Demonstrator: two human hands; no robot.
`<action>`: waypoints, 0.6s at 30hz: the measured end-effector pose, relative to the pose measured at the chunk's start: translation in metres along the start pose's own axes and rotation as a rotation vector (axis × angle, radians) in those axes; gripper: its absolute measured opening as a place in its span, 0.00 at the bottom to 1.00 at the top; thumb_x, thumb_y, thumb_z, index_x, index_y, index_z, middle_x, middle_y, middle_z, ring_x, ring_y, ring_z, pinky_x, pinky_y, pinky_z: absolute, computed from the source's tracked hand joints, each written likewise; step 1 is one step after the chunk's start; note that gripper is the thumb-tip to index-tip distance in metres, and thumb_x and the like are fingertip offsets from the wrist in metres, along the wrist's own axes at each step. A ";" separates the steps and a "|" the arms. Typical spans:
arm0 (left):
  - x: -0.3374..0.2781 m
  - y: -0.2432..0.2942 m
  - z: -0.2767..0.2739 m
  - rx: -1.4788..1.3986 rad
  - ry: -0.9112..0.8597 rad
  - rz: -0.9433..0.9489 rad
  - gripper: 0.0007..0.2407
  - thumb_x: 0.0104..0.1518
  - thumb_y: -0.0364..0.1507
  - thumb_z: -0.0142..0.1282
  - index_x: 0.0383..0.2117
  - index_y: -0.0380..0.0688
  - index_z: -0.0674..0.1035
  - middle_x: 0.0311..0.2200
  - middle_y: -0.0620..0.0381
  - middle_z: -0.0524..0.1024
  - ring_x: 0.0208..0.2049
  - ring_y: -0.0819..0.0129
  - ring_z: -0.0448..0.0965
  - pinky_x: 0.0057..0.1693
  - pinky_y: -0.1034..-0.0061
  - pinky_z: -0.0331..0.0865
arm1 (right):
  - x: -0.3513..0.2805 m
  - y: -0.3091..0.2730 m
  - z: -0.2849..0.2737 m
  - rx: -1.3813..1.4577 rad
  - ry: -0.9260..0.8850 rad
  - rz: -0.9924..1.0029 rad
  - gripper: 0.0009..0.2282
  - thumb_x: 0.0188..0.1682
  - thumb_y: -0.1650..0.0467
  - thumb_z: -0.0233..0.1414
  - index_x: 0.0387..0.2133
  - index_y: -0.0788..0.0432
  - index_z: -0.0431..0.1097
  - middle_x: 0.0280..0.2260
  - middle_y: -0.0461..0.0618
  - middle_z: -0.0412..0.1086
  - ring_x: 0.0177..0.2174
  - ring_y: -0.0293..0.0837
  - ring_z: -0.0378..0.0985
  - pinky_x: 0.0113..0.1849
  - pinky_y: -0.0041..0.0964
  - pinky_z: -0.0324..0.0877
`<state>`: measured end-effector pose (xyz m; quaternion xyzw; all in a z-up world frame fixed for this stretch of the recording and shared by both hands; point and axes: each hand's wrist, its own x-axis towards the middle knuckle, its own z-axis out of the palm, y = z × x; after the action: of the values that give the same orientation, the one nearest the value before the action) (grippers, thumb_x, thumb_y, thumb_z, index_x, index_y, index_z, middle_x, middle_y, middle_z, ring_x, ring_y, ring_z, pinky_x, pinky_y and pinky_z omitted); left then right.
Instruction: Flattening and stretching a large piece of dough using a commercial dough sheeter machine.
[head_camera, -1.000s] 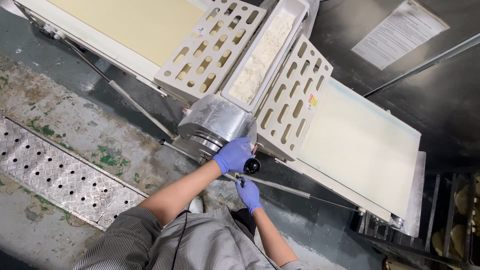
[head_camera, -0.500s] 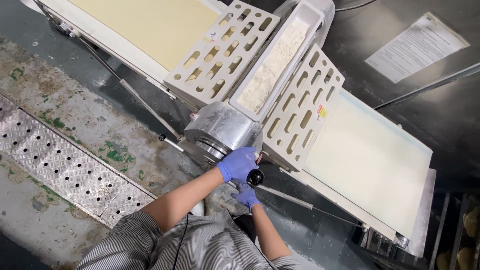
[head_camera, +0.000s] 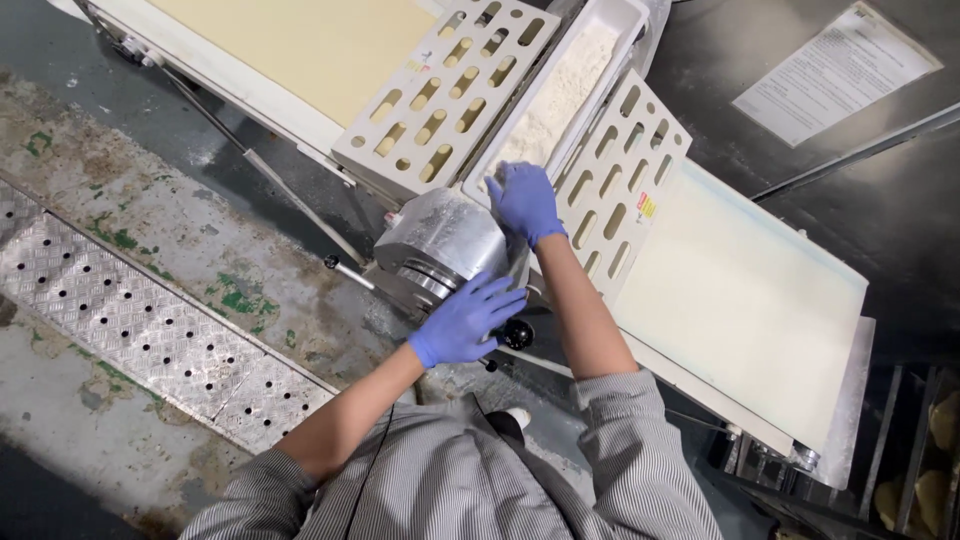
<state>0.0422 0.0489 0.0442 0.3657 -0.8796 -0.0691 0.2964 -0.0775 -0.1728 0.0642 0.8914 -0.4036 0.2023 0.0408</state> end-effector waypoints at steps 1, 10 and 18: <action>-0.015 0.006 -0.009 -0.059 0.125 -0.029 0.23 0.46 0.32 0.56 0.52 0.38 0.77 0.54 0.44 0.77 0.61 0.52 0.70 0.70 0.54 0.52 | 0.005 -0.001 0.010 0.088 -0.277 0.110 0.17 0.56 0.60 0.47 0.40 0.62 0.74 0.40 0.62 0.75 0.45 0.59 0.76 0.49 0.53 0.69; -0.260 0.002 -0.021 0.235 0.475 -0.737 0.17 0.62 0.29 0.56 0.57 0.40 0.75 0.58 0.50 0.75 0.61 0.56 0.72 0.71 0.57 0.57 | 0.008 -0.028 0.015 0.141 -0.344 0.318 0.21 0.59 0.62 0.36 0.27 0.59 0.75 0.28 0.64 0.75 0.31 0.65 0.76 0.39 0.58 0.70; -0.227 -0.003 -0.045 0.331 0.658 -0.752 0.15 0.60 0.25 0.54 0.55 0.41 0.76 0.54 0.52 0.77 0.57 0.55 0.73 0.69 0.58 0.60 | 0.037 0.020 0.035 0.247 -0.121 0.473 0.19 0.52 0.59 0.47 0.25 0.62 0.77 0.26 0.65 0.74 0.30 0.64 0.78 0.39 0.55 0.72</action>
<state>0.1956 0.2064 -0.0269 0.7004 -0.5471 0.0874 0.4500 -0.0593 -0.2205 0.0452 0.7809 -0.5747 0.2003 -0.1409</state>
